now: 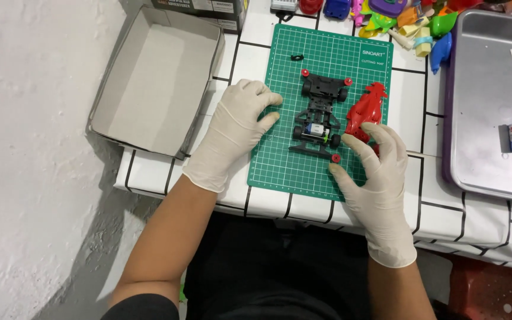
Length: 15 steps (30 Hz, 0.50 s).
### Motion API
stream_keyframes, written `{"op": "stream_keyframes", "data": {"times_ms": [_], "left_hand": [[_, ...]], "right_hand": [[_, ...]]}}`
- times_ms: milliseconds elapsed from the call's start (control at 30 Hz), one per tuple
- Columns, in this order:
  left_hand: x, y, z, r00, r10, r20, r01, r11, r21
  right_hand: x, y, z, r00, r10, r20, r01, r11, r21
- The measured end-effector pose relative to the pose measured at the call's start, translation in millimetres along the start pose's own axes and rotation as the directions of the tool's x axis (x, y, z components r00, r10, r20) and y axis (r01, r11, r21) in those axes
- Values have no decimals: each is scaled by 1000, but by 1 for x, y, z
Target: Assembling a plastic toy car by attaching the body cowl to the chassis on a cutting mat.
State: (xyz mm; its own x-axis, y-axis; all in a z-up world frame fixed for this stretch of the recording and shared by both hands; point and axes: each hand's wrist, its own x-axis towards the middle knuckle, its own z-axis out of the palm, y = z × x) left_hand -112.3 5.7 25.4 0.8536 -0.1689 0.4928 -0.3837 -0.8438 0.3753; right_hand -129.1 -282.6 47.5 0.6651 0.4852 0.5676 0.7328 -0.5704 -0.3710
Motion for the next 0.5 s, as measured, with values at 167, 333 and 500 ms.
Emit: {"op": "stream_keyframes", "data": {"times_ms": [167, 333, 500], "left_hand": [[-1, 5, 1, 998, -39, -51, 36, 997, -63], [-1, 7, -3, 998, -44, -33, 40, 993, -111], [-1, 10, -5, 998, -65, -22, 60, 983, -176]], "right_hand": [[-2, 0, 0, 999, 35, -14, -35, 999, 22], [-2, -1, 0, 998, 59, -11, -59, 998, 39], [-2, -1, 0, 999, 33, -21, -32, 998, 46]]}}
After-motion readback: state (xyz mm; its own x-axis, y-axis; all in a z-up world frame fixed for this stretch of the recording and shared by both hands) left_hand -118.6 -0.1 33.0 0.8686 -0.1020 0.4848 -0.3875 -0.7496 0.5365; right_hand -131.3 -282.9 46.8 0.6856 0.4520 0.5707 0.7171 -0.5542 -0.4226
